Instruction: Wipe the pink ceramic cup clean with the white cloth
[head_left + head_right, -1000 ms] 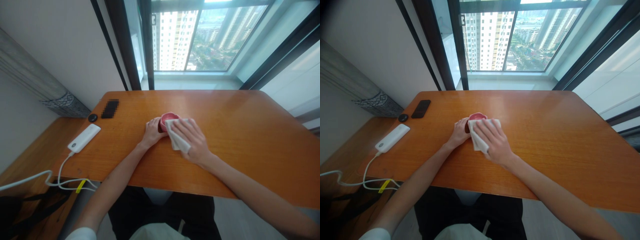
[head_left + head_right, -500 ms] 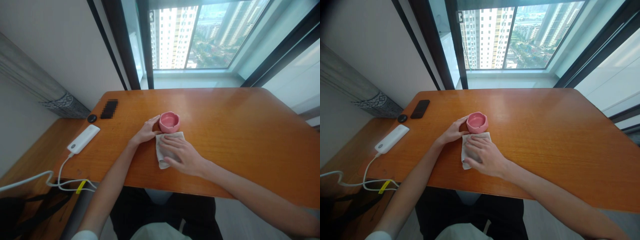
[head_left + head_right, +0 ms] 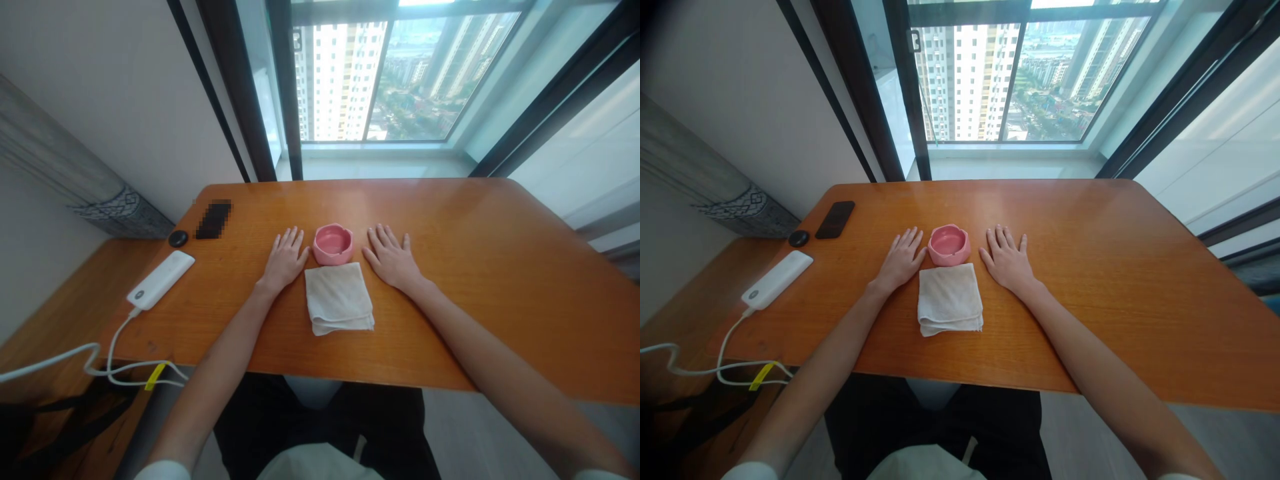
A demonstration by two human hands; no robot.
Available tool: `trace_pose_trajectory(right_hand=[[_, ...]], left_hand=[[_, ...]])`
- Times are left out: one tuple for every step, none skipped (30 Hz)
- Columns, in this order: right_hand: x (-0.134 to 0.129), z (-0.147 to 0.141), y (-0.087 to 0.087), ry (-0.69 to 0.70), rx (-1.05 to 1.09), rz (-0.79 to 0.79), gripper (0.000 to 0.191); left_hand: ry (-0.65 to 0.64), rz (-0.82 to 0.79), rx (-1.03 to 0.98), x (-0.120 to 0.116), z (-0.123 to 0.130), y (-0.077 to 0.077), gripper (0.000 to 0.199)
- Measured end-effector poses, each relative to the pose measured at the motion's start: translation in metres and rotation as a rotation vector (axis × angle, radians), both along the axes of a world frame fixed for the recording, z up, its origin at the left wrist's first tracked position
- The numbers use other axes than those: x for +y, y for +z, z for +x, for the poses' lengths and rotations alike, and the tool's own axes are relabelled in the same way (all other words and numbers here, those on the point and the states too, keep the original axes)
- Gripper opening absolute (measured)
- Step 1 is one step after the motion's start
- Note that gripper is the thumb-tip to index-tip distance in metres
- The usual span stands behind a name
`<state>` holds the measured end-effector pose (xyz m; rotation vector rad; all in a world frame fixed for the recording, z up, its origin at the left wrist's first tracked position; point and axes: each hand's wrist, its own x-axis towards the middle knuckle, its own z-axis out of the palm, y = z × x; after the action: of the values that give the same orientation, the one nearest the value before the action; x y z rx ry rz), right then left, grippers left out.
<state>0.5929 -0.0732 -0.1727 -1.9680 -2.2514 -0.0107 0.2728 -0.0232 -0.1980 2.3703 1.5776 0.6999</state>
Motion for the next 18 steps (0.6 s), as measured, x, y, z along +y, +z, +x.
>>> trace_pose_trajectory(right_hand=[[0.0,0.0,0.001,-0.001,0.003,-0.001,0.071],[0.0,0.0,0.002,-0.001,0.01,-0.002,0.071],[0.0,0.0,0.002,0.0,0.019,-0.002,0.072],[0.001,0.001,0.002,0.002,0.029,-0.001,0.072],[0.001,0.001,0.002,0.002,0.04,0.001,0.072],[0.001,0.001,0.001,0.002,0.051,0.005,0.071],[0.002,0.002,0.001,0.002,0.063,0.01,0.071],[0.002,0.002,0.001,0.0,0.077,0.017,0.07],[0.002,0.003,0.002,-0.001,0.093,0.025,0.069],[0.001,0.003,0.003,0.003,0.116,0.036,0.067],[0.0,0.003,0.005,0.014,0.148,0.056,0.064],[-0.002,0.002,0.008,0.039,0.189,0.089,0.062],[-0.006,-0.001,0.012,0.081,0.233,0.136,0.06],[-0.01,-0.005,0.016,0.141,0.269,0.192,0.058],[-0.015,-0.011,0.02,0.216,0.289,0.251,0.058],[-0.02,-0.018,0.024,0.3,0.288,0.3,0.057],[-0.026,-0.027,0.028,0.384,0.268,0.333,0.056],[-0.031,-0.035,0.03,0.456,0.24,0.347,0.055]], left_hand=[[0.0,0.001,0.009,0.0,0.0,0.0,0.064],[0.0,0.002,0.016,0.0,0.0,0.001,0.065],[-0.001,0.004,0.019,0.0,0.0,0.001,0.065],[-0.001,0.007,0.017,0.0,-0.001,0.001,0.064],[-0.001,0.01,0.012,0.0,-0.001,0.001,0.064],[-0.001,0.012,0.007,0.0,-0.001,0.001,0.064],[-0.001,0.013,0.006,0.0,-0.001,0.001,0.063],[-0.002,0.012,0.013,0.0,-0.001,0.001,0.063],[-0.003,0.01,0.028,-0.001,0.0,0.002,0.064],[-0.002,0.005,0.051,-0.001,0.0,0.003,0.064],[0.001,-0.002,0.082,-0.002,0.0,0.005,0.065],[0.006,-0.01,0.119,-0.003,0.001,0.008,0.065],[0.012,-0.019,0.157,-0.004,0.002,0.01,0.065],[0.018,-0.028,0.194,-0.005,0.002,0.013,0.066],[0.024,-0.036,0.228,-0.006,0.003,0.016,0.066],[0.028,-0.042,0.258,-0.008,0.004,0.018,0.066],[0.033,-0.046,0.281,-0.008,0.004,0.02,0.066],[0.037,-0.047,0.296,-0.009,0.005,0.021,0.066]])
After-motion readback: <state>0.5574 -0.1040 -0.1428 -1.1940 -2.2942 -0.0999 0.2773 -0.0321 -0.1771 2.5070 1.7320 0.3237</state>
